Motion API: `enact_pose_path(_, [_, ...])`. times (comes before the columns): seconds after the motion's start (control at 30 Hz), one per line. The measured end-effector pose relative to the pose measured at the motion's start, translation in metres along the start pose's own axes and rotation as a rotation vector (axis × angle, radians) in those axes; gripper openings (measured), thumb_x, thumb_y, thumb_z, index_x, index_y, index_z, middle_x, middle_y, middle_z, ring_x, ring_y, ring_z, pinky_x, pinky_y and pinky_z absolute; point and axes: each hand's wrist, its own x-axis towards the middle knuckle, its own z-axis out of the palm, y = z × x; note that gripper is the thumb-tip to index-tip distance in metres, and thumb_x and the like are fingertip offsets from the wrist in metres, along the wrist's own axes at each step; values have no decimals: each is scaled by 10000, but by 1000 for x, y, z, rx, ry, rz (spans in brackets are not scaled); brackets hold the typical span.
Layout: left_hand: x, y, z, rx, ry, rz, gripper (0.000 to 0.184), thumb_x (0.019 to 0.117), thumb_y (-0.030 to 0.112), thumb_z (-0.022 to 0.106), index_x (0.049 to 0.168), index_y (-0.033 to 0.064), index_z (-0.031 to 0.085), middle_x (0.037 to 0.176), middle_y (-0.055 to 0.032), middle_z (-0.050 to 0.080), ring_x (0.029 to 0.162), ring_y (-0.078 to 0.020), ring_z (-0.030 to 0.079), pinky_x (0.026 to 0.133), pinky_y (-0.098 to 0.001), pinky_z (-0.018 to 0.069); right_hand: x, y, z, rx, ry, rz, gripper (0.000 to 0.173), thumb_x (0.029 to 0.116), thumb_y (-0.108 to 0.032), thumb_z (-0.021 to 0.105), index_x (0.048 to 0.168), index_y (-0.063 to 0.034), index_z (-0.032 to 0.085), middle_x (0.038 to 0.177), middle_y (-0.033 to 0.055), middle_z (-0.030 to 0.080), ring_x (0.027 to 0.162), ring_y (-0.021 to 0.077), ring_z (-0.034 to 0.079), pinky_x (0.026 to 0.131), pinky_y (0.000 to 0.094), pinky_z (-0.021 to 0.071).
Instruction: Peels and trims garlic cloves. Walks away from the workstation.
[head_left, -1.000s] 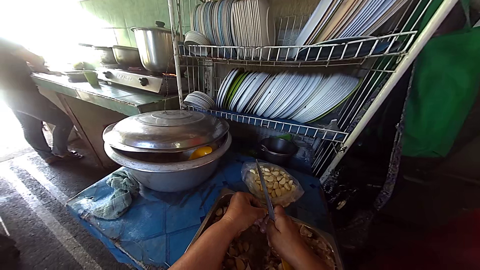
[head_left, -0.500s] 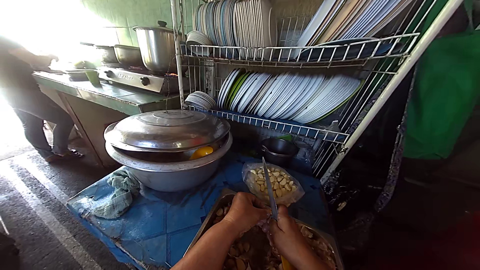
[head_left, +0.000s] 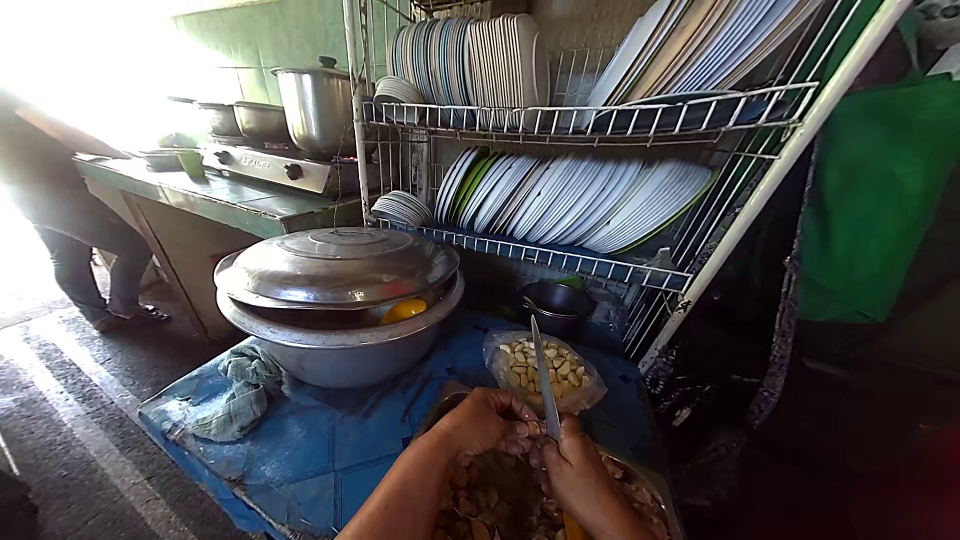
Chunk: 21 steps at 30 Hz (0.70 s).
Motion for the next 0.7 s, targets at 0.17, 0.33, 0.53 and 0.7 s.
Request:
enact_pose_path(0.17, [2, -4, 2, -60, 9, -23, 213, 984, 94, 680, 1145, -33, 620, 1007, -73, 680, 849, -120, 700, 807, -276, 605, -2, -1, -1, 21, -9, -26, 321, 1026, -67, 418, 1333, 28, 414, 870, 87, 612, 653, 180, 643, 628, 363, 573])
enact_pose_path(0.33, [4, -4, 3, -36, 46, -20, 234, 925, 30, 728, 1120, -45, 622, 980, -92, 684, 823, -132, 704, 787, -275, 611, 0, 0, -1, 39, -35, -6, 285, 1041, -72, 410, 1313, 13, 421, 863, 75, 603, 647, 167, 636, 621, 347, 570])
enact_pose_path(0.53, [0, 4, -1, -205, 21, -23, 82, 966, -33, 605, 1044, -31, 629, 958, -104, 714, 838, -174, 721, 815, -319, 613, 1, 1, -4, 86, 27, 4, 271, 1026, -64, 416, 1284, 15, 435, 807, 56, 596, 587, 146, 618, 569, 322, 560])
enact_pose_path(0.7, [0, 4, -3, -314, 21, 7, 148, 1053, 15, 494, 1116, -24, 622, 1025, -104, 706, 892, -186, 720, 864, -338, 603, -1, -2, -4, 107, -3, 19, 268, 1044, -69, 409, 1301, 8, 422, 799, 51, 597, 554, 131, 598, 536, 298, 543])
